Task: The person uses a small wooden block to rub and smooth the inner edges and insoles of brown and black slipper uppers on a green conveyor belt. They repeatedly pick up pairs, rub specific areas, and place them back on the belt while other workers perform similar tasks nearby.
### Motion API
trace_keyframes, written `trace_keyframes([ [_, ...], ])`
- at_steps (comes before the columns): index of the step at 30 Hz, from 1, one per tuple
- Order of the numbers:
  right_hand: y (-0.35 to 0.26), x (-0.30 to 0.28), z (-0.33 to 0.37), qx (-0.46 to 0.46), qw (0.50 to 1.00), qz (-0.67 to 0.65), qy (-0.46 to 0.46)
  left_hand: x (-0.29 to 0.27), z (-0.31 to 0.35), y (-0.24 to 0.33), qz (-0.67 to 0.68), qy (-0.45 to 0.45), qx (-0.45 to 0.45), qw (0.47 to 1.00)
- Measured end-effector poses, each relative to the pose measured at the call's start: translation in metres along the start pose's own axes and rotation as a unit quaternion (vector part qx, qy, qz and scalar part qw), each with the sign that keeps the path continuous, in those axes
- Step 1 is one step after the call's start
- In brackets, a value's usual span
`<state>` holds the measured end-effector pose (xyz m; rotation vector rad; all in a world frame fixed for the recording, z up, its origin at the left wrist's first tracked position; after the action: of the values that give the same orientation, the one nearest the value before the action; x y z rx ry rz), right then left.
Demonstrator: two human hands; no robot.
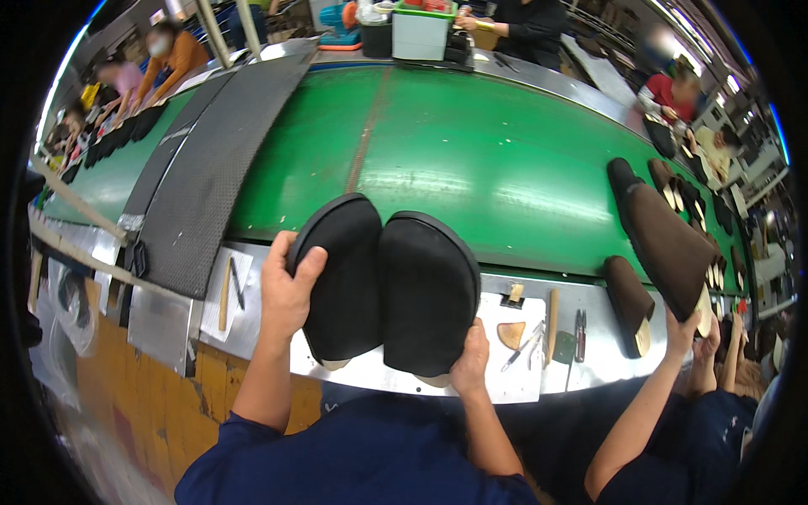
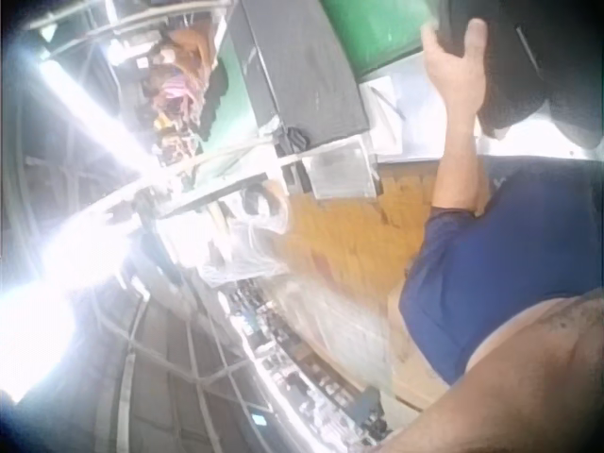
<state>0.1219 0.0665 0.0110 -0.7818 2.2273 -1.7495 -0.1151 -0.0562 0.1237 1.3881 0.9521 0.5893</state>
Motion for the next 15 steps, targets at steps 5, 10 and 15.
trace_keyframes([
  [5,0.032,-0.009,0.0,0.179,0.983,0.021,0.038,0.001,-0.005,-0.002,-0.008,0.029,0.043,0.999],
  [10,0.004,-0.016,-0.015,0.198,0.912,0.352,-0.076,-0.013,0.003,-0.028,0.081,0.008,-0.013,0.997],
  [15,-0.004,-0.074,-0.019,-0.023,0.694,0.719,0.016,-0.007,0.006,-0.052,0.077,-0.06,-0.005,0.995],
])
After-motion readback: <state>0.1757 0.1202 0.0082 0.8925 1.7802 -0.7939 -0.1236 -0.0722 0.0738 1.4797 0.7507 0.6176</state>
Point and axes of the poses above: each hand's wrist, its own z-axis away from the middle knuckle, its own x-axis out of the palm, y = z × x, the point moved 1 cm from there along -z, towards the middle knuckle, and after that the axes turned 9 degrees about -x, right-handed, at the moved point
